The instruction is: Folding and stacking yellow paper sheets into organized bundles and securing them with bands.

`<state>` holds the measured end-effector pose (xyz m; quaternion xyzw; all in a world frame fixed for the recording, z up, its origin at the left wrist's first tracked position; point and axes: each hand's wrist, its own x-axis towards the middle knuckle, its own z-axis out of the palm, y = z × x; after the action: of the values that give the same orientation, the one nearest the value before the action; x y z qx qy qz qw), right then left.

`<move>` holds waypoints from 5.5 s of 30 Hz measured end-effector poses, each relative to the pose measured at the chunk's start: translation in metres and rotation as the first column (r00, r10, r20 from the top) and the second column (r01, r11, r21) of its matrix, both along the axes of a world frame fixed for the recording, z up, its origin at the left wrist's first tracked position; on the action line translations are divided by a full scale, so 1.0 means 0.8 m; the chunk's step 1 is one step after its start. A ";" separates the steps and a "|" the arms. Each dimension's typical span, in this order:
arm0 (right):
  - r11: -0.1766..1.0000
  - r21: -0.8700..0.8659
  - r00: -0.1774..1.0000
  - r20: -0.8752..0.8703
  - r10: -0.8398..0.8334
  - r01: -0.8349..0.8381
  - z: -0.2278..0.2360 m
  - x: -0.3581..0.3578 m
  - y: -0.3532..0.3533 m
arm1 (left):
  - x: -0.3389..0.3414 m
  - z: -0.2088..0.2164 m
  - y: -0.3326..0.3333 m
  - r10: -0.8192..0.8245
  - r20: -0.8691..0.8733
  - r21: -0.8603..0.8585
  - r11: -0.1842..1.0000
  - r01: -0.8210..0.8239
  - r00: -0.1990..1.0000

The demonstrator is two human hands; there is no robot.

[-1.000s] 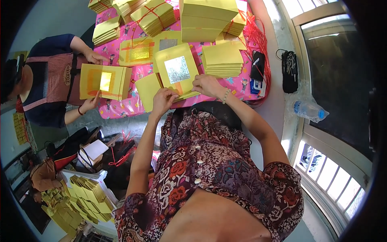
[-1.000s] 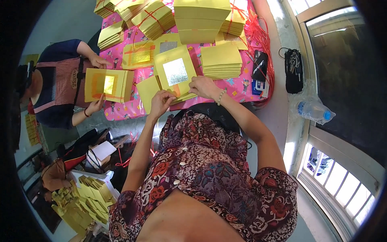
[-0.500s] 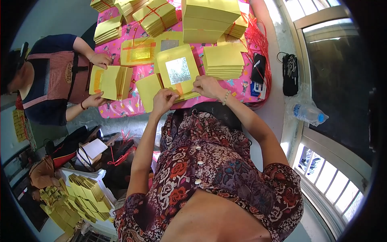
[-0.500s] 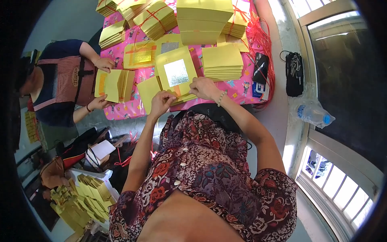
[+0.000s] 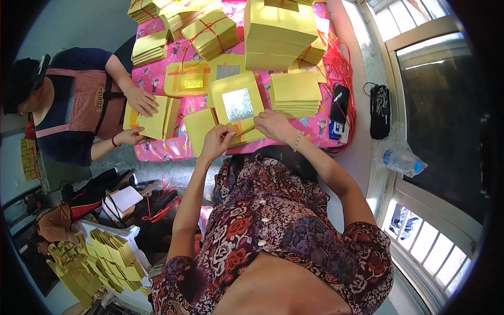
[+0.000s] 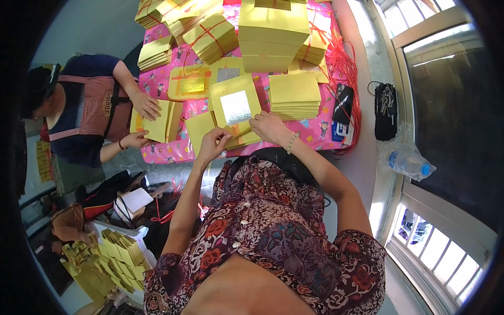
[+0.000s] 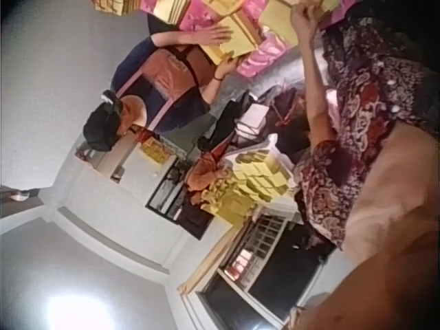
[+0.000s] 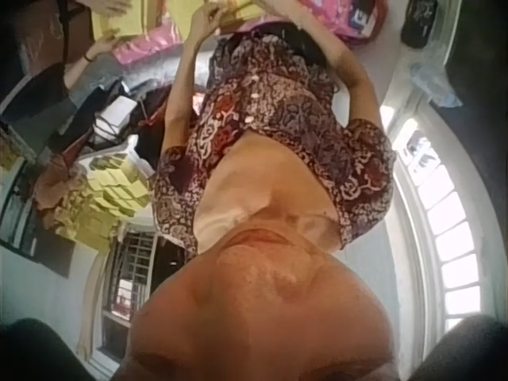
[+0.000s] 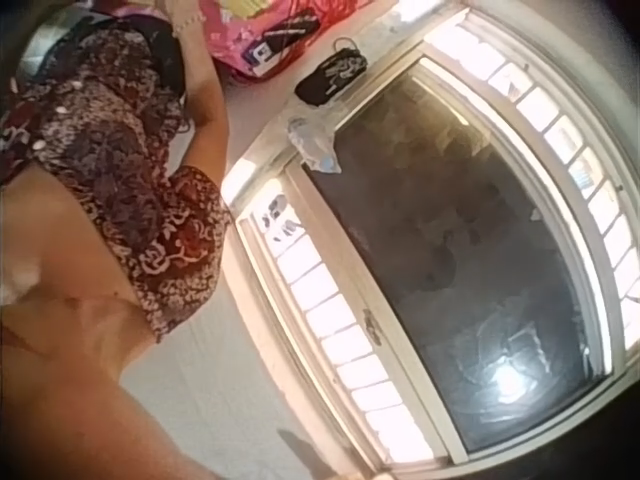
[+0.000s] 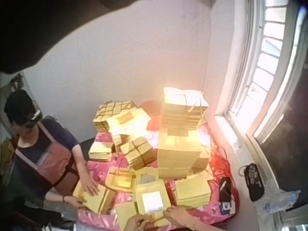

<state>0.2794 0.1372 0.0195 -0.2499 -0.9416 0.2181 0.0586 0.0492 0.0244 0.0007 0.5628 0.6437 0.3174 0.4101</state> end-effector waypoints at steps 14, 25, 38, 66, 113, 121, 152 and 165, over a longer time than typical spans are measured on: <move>0.835 -0.425 0.759 -0.393 -0.519 0.350 0.017 -0.056 0.088 | -0.049 -0.035 0.080 0.221 0.133 0.007 0.975 -0.224 0.966; 0.744 -0.307 0.735 -0.169 -0.657 0.594 -0.053 -0.070 0.067 | -0.040 -0.054 0.088 0.387 0.048 -0.102 0.919 -0.381 0.921; 0.679 -0.187 0.652 -0.193 -0.734 0.710 -0.043 -0.085 0.050 | -0.019 -0.055 0.083 0.525 -0.043 0.038 0.851 -0.524 0.850; 0.649 -0.194 0.657 -0.029 -0.753 0.736 -0.049 -0.092 0.063 | -0.019 -0.046 0.096 0.548 -0.205 -0.062 0.820 -0.569 0.811; 0.907 -0.010 0.890 -0.186 -0.415 0.421 -0.051 -0.075 0.022 | -0.004 -0.047 0.076 0.302 -0.055 0.264 0.924 -0.278 0.952; 0.847 -0.017 0.837 -0.144 -0.529 0.532 -0.047 -0.087 0.013 | -0.014 -0.051 0.070 0.289 0.061 0.227 0.928 -0.296 0.955; 0.899 0.355 0.966 -0.117 -0.231 0.258 -0.048 -0.092 0.029 | -0.032 -0.064 0.089 0.663 0.679 -0.441 0.711 -0.547 0.314; 0.681 -0.451 0.569 -0.377 -0.731 0.577 0.057 0.020 0.027 | 0.017 0.045 0.083 0.567 0.755 -0.464 0.817 -0.342 0.330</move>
<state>0.2952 0.1592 0.0653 -0.5187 -0.6833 0.3697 0.3569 0.0627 0.0905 0.0364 0.0675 0.5059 0.5852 0.6300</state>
